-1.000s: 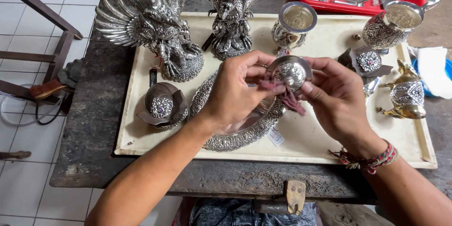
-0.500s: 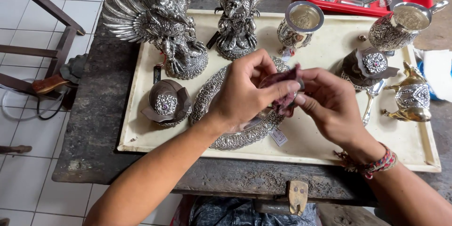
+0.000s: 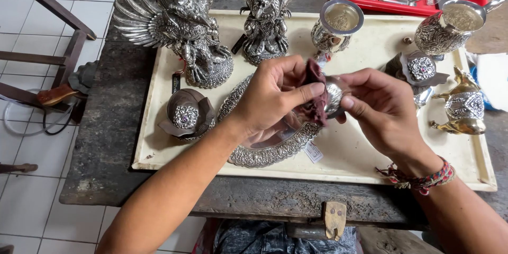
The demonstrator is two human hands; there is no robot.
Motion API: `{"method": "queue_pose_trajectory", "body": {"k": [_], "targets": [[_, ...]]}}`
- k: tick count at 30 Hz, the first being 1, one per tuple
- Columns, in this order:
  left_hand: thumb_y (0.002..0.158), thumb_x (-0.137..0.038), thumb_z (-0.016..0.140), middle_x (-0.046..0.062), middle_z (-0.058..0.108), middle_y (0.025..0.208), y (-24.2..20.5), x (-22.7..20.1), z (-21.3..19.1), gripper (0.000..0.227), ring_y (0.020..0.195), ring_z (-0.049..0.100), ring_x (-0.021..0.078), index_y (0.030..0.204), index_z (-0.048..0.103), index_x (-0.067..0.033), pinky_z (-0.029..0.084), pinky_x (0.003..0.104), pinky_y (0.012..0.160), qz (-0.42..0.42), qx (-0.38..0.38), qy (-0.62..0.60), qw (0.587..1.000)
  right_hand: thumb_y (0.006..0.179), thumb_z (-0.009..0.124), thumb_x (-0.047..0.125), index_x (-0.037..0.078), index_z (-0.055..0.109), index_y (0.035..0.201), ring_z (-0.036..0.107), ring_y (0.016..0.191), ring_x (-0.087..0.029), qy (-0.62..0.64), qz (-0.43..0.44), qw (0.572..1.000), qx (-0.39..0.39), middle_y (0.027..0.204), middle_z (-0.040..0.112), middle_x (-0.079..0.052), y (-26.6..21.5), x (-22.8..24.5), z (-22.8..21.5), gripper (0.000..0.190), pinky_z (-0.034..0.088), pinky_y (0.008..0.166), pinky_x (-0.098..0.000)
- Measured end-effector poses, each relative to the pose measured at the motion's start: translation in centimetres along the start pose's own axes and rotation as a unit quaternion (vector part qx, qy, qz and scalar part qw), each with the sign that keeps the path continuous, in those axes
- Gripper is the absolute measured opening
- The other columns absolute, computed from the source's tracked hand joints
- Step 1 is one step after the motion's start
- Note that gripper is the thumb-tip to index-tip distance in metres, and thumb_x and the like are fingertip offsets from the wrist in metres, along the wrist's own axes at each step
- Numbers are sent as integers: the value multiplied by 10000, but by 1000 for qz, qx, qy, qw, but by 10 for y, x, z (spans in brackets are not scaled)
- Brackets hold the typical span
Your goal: Polishing a small silver cup with a cloth at a jewelry workshop bench.
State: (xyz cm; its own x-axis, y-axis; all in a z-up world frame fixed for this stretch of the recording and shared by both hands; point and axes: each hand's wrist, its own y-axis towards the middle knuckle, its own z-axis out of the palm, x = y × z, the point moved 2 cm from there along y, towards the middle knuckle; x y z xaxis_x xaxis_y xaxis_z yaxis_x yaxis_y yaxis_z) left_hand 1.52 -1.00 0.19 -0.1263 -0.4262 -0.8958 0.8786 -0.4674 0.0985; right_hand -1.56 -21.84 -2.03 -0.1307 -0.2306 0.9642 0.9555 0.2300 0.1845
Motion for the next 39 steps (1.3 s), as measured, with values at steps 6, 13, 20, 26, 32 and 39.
{"method": "queue_pose_trajectory", "body": {"k": [6, 13, 20, 26, 32, 39], "targets": [[917, -71, 707, 45, 657, 745, 1, 7, 7, 143, 655, 655, 134, 812, 611, -74, 598, 270, 576, 33, -30, 130, 991, 943, 689, 96, -11, 655, 1151, 633, 700, -119, -164, 59, 984, 26, 838, 713, -73, 0, 4, 3, 237, 532, 632, -238], [961, -5, 637, 147, 694, 857, 3, 11, 1, 35, 773, 697, 206, 928, 632, 2, 672, 349, 709, 25, -35, 3, 999, 947, 647, 13, -91, 642, 1193, 678, 806, -202, 25, 58, 998, -7, 1099, 715, -199, 2, 16, 4, 267, 597, 670, -256], [966, -8, 632, 184, 727, 856, 1, -1, -1, 53, 626, 727, 257, 1003, 625, 29, 574, 305, 353, 8, -150, 18, 989, 994, 639, 31, -21, 606, 1243, 710, 927, -161, -68, -45, 992, -98, 1163, 713, -126, -11, 52, -26, 257, 605, 772, -211], [951, -78, 641, 102, 705, 746, 1, -4, 6, 53, 609, 698, 182, 921, 629, -37, 536, 292, 410, 65, -141, 86, 984, 1052, 621, 182, 141, 535, 1327, 717, 1110, -127, -150, -37, 976, -153, 1329, 600, -28, -38, 52, -116, 290, 627, 847, -120], [959, -118, 637, 22, 628, 720, -1, -1, 7, 102, 575, 598, 97, 870, 609, -75, 488, 244, 408, 81, -136, 138, 978, 1078, 457, 90, -47, 418, 1495, 600, 986, -423, -308, 92, 934, -156, 1321, 552, -290, -90, 42, -217, 441, 533, 846, -481], [972, -150, 637, -22, 613, 719, -3, -2, 10, 129, 647, 608, 65, 859, 586, -113, 545, 229, 561, 107, -114, 195, 968, 1061, 492, -124, -210, 481, 1462, 654, 649, -558, -368, 175, 884, -230, 927, 617, -478, -151, 39, -171, 410, 578, 702, -580]]}}
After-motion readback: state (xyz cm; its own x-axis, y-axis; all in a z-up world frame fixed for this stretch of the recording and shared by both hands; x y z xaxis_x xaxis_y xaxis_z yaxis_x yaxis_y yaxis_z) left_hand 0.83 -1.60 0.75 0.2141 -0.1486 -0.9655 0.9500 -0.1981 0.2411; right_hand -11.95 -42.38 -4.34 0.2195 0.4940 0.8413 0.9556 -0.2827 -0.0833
